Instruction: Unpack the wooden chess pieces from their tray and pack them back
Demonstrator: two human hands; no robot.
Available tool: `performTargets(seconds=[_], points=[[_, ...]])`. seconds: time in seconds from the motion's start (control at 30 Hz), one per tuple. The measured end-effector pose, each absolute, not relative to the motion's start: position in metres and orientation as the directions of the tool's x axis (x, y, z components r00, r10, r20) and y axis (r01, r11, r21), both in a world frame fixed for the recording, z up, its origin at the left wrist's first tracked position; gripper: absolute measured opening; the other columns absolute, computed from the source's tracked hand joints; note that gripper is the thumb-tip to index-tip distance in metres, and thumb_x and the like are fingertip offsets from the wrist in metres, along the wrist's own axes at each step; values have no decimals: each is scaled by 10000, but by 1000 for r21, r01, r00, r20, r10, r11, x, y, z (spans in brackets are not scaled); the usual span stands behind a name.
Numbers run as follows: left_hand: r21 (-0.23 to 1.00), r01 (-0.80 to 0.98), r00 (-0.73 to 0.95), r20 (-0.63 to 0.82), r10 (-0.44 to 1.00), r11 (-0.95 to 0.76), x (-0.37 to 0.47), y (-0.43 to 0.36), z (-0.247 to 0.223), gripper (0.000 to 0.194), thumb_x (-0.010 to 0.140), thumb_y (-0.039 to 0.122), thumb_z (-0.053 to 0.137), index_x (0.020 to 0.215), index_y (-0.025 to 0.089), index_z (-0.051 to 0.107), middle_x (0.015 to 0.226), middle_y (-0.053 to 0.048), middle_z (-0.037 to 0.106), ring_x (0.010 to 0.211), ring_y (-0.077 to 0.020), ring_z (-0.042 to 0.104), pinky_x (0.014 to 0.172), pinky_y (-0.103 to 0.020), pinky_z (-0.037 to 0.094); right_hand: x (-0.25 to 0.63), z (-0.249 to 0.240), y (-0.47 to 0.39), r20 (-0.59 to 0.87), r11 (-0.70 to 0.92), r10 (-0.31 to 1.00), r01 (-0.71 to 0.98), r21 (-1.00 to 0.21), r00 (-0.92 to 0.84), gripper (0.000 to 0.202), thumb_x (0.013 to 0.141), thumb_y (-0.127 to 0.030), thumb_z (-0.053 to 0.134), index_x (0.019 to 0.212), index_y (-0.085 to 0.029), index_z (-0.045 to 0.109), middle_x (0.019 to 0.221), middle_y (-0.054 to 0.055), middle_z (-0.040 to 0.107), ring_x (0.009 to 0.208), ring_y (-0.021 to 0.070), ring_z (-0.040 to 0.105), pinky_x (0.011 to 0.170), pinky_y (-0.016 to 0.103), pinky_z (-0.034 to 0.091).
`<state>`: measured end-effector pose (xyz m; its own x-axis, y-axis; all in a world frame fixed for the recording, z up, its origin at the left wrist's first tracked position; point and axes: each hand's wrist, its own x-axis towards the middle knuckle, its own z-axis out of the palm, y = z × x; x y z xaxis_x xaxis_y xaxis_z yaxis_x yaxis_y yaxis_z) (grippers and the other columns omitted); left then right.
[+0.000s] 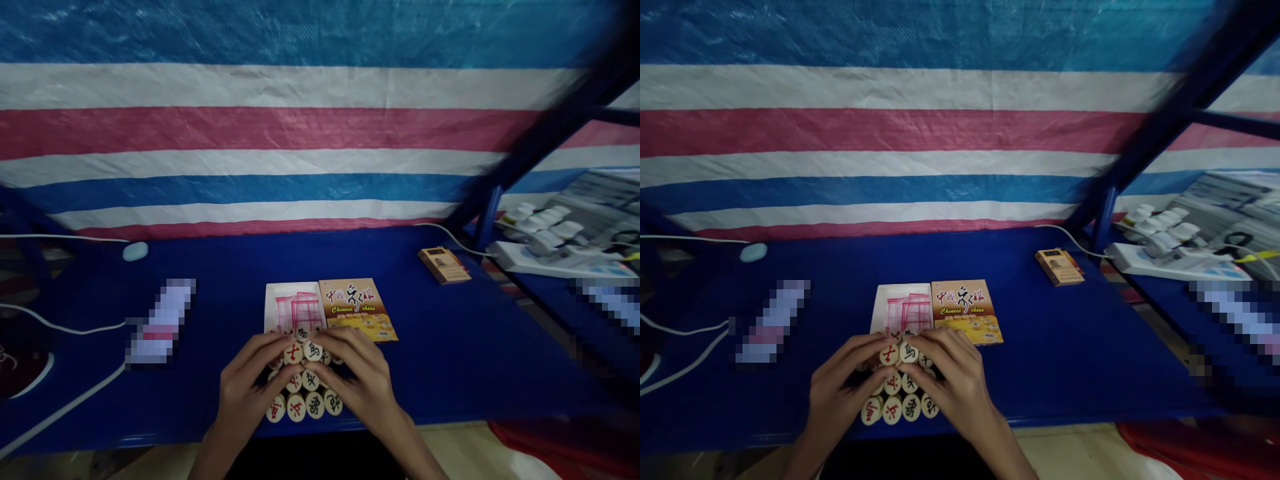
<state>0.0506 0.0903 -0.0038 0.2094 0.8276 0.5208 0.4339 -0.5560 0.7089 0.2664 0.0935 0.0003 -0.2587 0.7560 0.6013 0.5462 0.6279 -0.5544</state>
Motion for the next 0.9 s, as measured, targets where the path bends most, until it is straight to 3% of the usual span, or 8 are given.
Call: performTargets(seconds=[0.37,0.67,0.9], points=[[800,384,189,421,887,-462,50,93,-4,374,904,174,709,1236,343,677,1202,1,708,1069,-152,707,926,-271,595,264,0,96,525,557,829,388,-734,-196,332,841,-318,810,1138,-263,672,916,9,680,788,159,622,695,317,525],[837,319,200,399,895,-445,51,94,-9,413,912,139,672,1279,328,665,1243,-33,651,1018,-149,707,825,-263,635,260,-2,95,532,543,832,431,-721,-159,317,865,-296,787,1163,-259,685,839,-1,662,705,138,580,642,305,510],[854,315,132,393,910,-415,52,93,-10,267,890,162,703,1134,266,672,1152,-38,660,1018,-165,695,818,-281,617,259,-3,94,550,559,817,469,-684,-171,339,904,-210,721,1231,-280,663,893,8,683,777,156,619,706,333,530]])
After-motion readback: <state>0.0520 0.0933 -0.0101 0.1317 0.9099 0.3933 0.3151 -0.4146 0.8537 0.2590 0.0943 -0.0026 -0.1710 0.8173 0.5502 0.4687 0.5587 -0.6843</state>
